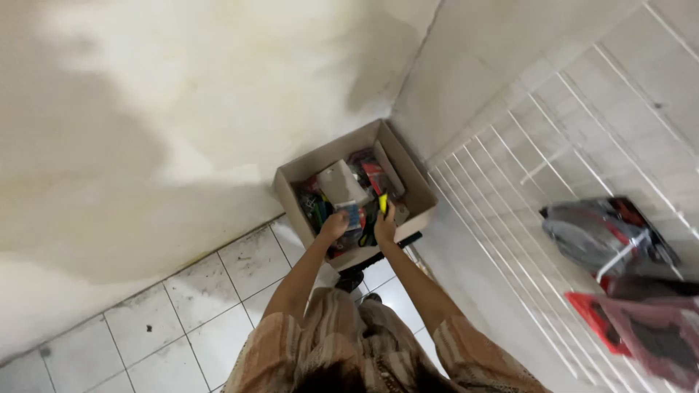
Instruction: Cleaning packaged motorcycle parts with a cloth and organizing them on a display rack.
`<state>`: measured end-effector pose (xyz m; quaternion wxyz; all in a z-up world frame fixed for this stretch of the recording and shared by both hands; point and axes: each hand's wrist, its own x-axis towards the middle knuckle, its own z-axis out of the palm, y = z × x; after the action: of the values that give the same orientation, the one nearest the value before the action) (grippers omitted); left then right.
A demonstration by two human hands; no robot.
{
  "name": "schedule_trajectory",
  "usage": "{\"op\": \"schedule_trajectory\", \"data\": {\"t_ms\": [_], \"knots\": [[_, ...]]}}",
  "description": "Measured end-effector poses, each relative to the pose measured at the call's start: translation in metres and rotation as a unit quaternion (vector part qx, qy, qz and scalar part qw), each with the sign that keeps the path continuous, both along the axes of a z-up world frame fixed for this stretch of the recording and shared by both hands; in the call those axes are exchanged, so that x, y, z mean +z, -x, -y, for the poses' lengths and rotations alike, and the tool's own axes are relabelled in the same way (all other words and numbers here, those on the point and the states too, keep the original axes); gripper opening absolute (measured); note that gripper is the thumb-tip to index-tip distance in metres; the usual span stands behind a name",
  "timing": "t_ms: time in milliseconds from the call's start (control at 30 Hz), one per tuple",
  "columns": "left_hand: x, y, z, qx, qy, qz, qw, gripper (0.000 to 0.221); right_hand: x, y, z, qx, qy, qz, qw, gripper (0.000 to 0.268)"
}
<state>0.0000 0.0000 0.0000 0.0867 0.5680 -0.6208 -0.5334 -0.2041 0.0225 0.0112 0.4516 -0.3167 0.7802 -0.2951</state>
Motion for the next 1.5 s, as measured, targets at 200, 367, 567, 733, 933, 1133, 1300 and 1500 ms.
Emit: {"op": "schedule_trajectory", "data": {"t_ms": [200, 367, 567, 733, 933, 1133, 1300, 1500], "knots": [[-0.034, -0.009, -0.004, 0.006, 0.008, 0.070, 0.998, 0.056, 0.032, -0.020, 0.000, 0.017, 0.035, -0.062, 0.997, 0.034], [-0.070, 0.001, -0.006, -0.001, 0.031, 0.132, 0.991, 0.055, -0.049, -0.019, 0.028, 0.061, 0.030, -0.118, 0.991, 0.033], [-0.084, 0.026, -0.006, 0.037, 0.046, 0.179, 0.982, 0.050, -0.048, -0.008, 0.073, 0.179, -0.020, -0.229, 0.957, 0.027], [-0.127, 0.042, -0.018, 0.044, 0.020, 0.154, 0.987, 0.050, -0.086, -0.006, 0.132, 0.319, -0.080, -0.412, 0.850, 0.028], [-0.117, 0.045, -0.016, 0.079, 0.023, 0.150, 0.985, 0.047, -0.076, -0.023, 0.178, 0.387, -0.049, -0.464, 0.795, 0.053], [-0.076, 0.039, -0.003, 0.111, 0.126, 0.173, 0.971, 0.037, -0.113, -0.035, 0.245, 0.511, -0.051, -0.599, 0.615, 0.039], [-0.070, 0.034, 0.038, 0.128, 0.260, 0.074, 0.954, 0.030, -0.237, 0.001, 0.299, 0.531, -0.099, -0.540, 0.646, 0.042], [0.018, 0.028, 0.073, 0.188, 0.231, -0.053, 0.953, 0.028, -0.189, 0.006, 0.279, 0.540, -0.088, -0.505, 0.668, 0.057]]}}
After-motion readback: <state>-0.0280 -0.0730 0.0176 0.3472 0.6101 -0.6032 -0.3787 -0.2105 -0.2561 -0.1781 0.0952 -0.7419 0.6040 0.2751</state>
